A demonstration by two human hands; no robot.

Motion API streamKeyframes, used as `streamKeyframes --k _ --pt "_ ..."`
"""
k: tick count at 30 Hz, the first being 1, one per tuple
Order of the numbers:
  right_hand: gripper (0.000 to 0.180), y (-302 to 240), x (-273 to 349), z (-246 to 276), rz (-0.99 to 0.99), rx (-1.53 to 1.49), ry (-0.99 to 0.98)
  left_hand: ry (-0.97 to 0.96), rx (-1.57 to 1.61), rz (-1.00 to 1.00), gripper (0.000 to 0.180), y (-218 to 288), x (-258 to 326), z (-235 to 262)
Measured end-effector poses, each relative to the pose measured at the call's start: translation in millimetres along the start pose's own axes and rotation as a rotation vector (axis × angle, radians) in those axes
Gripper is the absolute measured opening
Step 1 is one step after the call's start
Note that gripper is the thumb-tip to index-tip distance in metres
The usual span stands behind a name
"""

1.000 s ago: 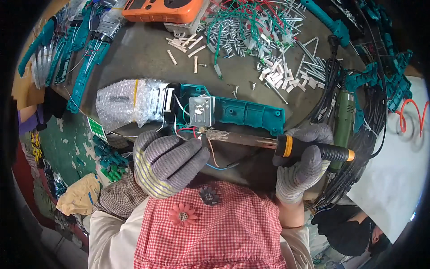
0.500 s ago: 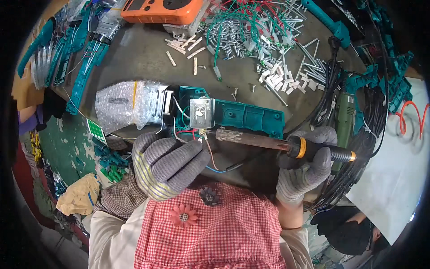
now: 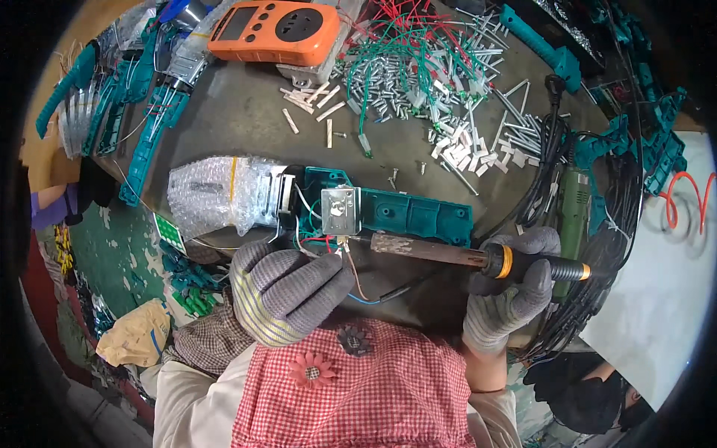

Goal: The person solders wires to a circuit board with a soldering iron, then assembles a green plastic housing around the component using a power screwdriver to secure screws.

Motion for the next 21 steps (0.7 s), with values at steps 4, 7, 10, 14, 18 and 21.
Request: streamKeyframes --k 4,7,10,14,18,21 --pt "0.044 -1.7 0.4 -0.3 0.142 0.132 0.021 -0.04 0.02 0.036 0.039 0.4 0.3 -0.3" --pt "0.043 3.6 -1.7 0.9 0.072 0.025 -0.048 -0.04 0.004 0.025 0.039 0.0 0.8 -0.2" --pt "0.043 0.2 0.2 1.4 0.093 0.068 0.0 -0.039 0.01 0.021 0.038 -0.2 0.4 -0.3" --pt "0.044 0.2 -0.4 -2.0 0.073 0.041 0.03 -0.042 -0.007 0.029 0.036 0.7 -0.6 -1.0" --pt "0.045 0.4 -2.1 1.1 0.025 0.042 -0.032 -0.027 -0.013 0.03 0.036 0.2 0.2 -0.7" --pt "0.045 -1.7 3.1 2.4 0.08 0.075 0.085 -0.065 -0.017 0.109 0.04 2.8 4.7 -2.3"
Point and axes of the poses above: each hand's wrist, its own x-axis away from the middle knuckle, its own z-axis out of the back of the hand, y = z × x, the point moved 6 cm from there along -x, towards the middle knuckle, and after that the axes turned 12 degrees about x, right-handed, at the moved point
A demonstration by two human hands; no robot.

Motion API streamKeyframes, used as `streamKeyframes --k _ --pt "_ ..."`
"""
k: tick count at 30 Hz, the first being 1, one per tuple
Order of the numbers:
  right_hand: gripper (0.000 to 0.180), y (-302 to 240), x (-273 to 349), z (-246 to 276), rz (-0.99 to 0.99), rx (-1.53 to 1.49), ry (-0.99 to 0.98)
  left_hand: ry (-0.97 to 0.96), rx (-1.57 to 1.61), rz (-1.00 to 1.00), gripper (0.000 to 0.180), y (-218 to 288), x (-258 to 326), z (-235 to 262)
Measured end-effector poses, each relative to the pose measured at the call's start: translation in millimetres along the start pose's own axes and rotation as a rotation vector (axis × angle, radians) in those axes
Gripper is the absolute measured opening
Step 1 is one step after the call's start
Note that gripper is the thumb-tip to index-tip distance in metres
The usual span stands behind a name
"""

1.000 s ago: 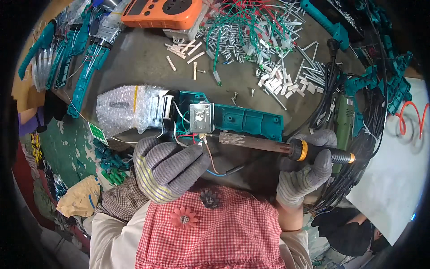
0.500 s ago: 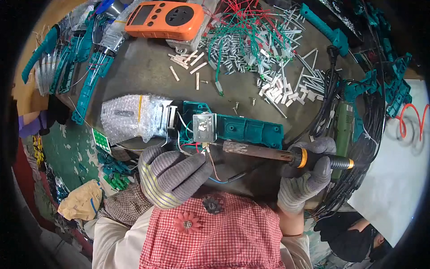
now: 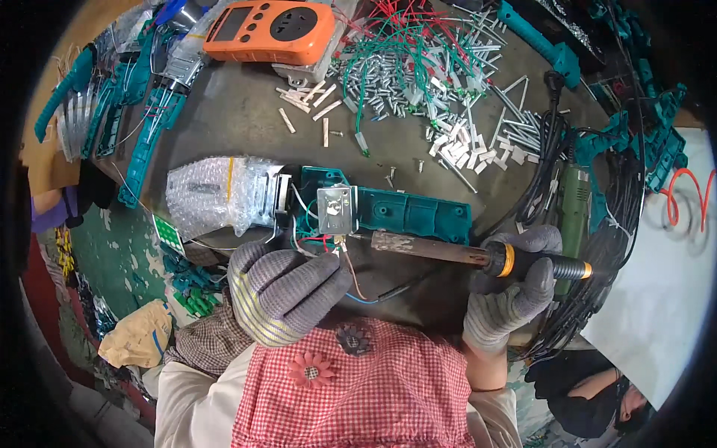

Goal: The person solders wires to a circuit board with a soldering iron, then assembles a green plastic housing around the component using a power screwdriver to secure screws.

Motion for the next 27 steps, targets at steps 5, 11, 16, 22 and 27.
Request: streamKeyframes --k 5,11,16,22,27 --pt "0.044 -1.5 -2.4 -3.2 -0.035 -0.033 -0.01 0.02 -0.002 -0.066 0.039 -0.6 -4.6 2.4" --pt "0.044 -2.6 -5.5 -2.2 0.015 -0.017 -0.019 -0.01 0.036 -0.023 0.041 -0.6 -0.2 1.3" --pt "0.044 3.6 -13.7 3.6 -0.07 -0.149 0.017 0.016 0.034 -0.043 0.034 -1.3 -8.0 4.5" --pt "0.04 -6.0 -19.1 10.1 -0.003 -0.139 0.007 0.056 0.003 -0.03 0.042 1.4 -8.5 3.9" --pt "0.033 -69.7 -87.4 -20.3 0.23 0.198 -0.019 0.004 0.006 -0.043 0.047 1.6 -3.3 7.9"
Point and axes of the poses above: each hand's wrist, its own x-axis away from the middle knuckle, its own z-axis out of the back of the hand, y = z × x, the point moved 6 cm from there along -x, towards the middle knuckle, and after that the axes turned 12 degrees about x, right-handed, at the moved point
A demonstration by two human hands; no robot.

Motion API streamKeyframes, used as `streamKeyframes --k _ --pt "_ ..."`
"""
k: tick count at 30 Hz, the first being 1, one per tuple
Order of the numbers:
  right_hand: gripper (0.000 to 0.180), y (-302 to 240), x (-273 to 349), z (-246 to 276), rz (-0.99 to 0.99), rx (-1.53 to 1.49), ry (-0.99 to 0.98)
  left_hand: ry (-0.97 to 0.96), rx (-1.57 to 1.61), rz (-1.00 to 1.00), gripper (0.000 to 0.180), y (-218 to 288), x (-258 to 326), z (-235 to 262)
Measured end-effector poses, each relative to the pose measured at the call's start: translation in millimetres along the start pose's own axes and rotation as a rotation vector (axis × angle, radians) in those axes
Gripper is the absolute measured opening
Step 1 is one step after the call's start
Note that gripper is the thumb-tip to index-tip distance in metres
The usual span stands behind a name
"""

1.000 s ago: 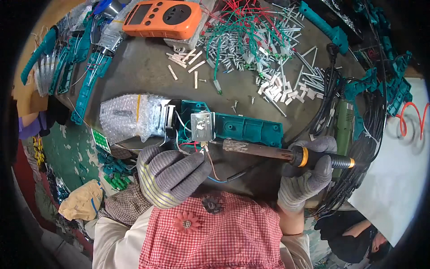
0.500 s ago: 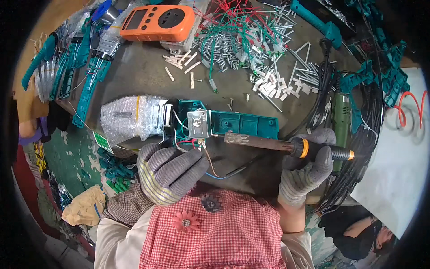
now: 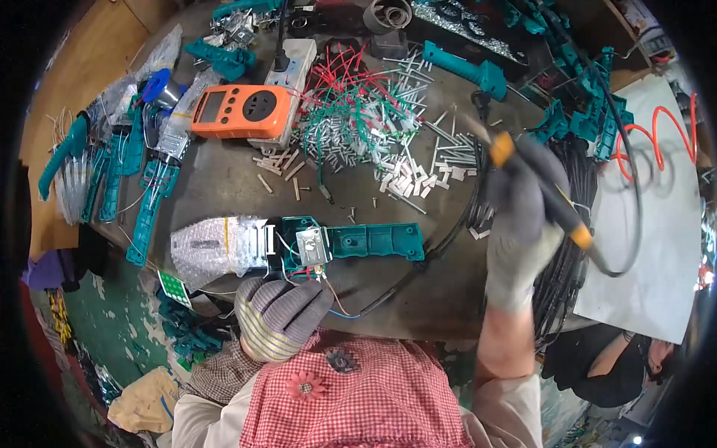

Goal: The person solders wires to a circuit board with a soldering iron, then assembles a green plastic housing around the component using a power screwdriver to secure screws.

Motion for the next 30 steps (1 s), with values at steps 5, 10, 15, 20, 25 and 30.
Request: streamKeyframes --k 5,10,15,20,25,30 --pt "0.035 1.3 -63.3 -80.7 0.329 0.198 -0.245 0.006 -0.017 -0.046 0.039 -0.8 -7.8 6.5" --pt "0.038 32.1 -108.7 -122.0 0.387 0.395 -0.382 -0.067 -0.02 -0.04 0.038 2.3 -14.7 7.1" --pt "0.053 19.6 -97.0 -119.9 0.683 1.07 -0.313 -0.077 -0.036 0.011 0.036 7.6 -12.5 29.1" --pt "0.026 -30.9 43.3 -62.4 0.53 0.85 -0.321 -0.07 0.085 0.273 0.047 -43.9 -27.8 84.1" --pt "0.027 -50.8 159.4 -96.1 0.924 0.709 -0.635 -0.26 0.22 0.194 0.052 -74.5 -62.6 31.7" --pt "0.032 -39.2 170.1 -106.9 0.913 0.765 -0.558 -0.249 0.457 0.167 0.047 -93.0 -53.9 9.0"
Point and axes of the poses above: each hand's wrist, its own x-axis away from the middle knuckle, its own z-axis out of the back of the hand, y = z × x, the point moved 6 cm from there along -x, towards the middle knuckle, and after that the axes turned 12 degrees about x, right-handed, at the moved point
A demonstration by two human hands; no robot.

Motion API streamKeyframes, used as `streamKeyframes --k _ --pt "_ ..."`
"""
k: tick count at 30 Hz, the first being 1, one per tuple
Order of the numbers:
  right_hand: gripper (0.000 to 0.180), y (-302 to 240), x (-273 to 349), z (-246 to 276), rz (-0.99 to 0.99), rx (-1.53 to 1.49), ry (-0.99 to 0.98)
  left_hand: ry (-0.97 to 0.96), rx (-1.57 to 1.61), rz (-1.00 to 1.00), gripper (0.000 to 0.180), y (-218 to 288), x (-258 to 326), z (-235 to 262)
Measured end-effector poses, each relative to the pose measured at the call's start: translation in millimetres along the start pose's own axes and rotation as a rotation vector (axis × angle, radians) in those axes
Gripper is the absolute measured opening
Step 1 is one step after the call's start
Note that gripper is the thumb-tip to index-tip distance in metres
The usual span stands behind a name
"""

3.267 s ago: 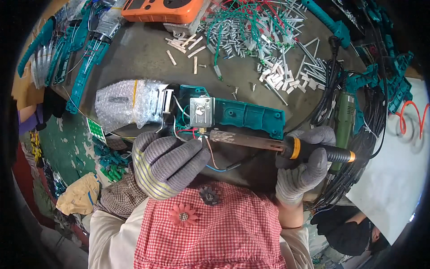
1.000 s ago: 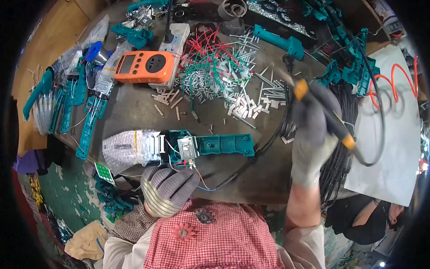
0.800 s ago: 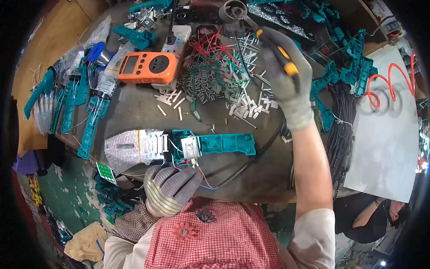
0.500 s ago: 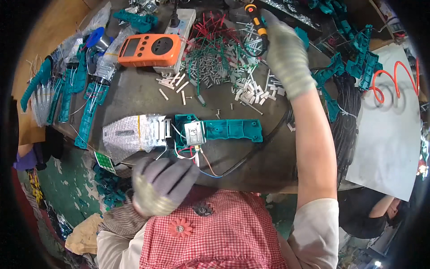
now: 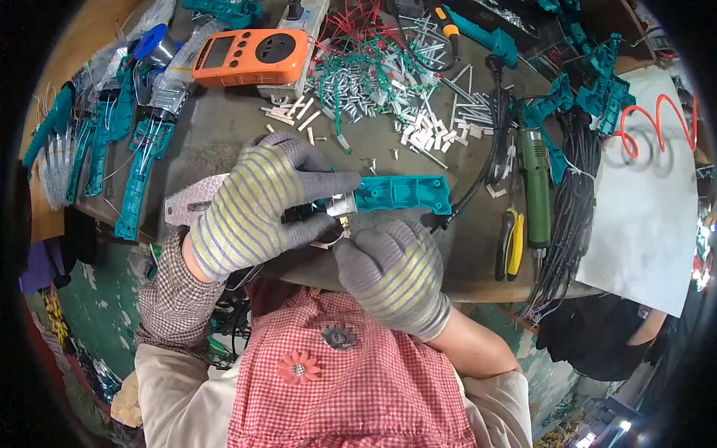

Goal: The person solders wires to a circuit board with a soldering iron, then assembles a green plastic housing around the component using a power screwdriver to secure screws.

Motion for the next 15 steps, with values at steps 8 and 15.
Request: streamKeyframes --k 8,15 --pt "0.032 2.6 -5.2 0.8 -0.341 0.008 -0.029 0.06 0.013 -0.017 0.05 -4.6 1.2 -1.0" --pt "0.031 1.6 -1.1 -0.2 -0.427 -0.023 -0.117 0.085 0.043 -0.044 0.05 -8.5 3.2 -0.2"
Point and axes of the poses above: each hand's wrist, its own x-axis away from the middle knuckle, its own z-axis out of the back of the hand, y = z × x, the point moved 6 cm from there along -x, towards the middle knuckle, and after that the axes turned 12 degrees about x, right-handed, at the moved point
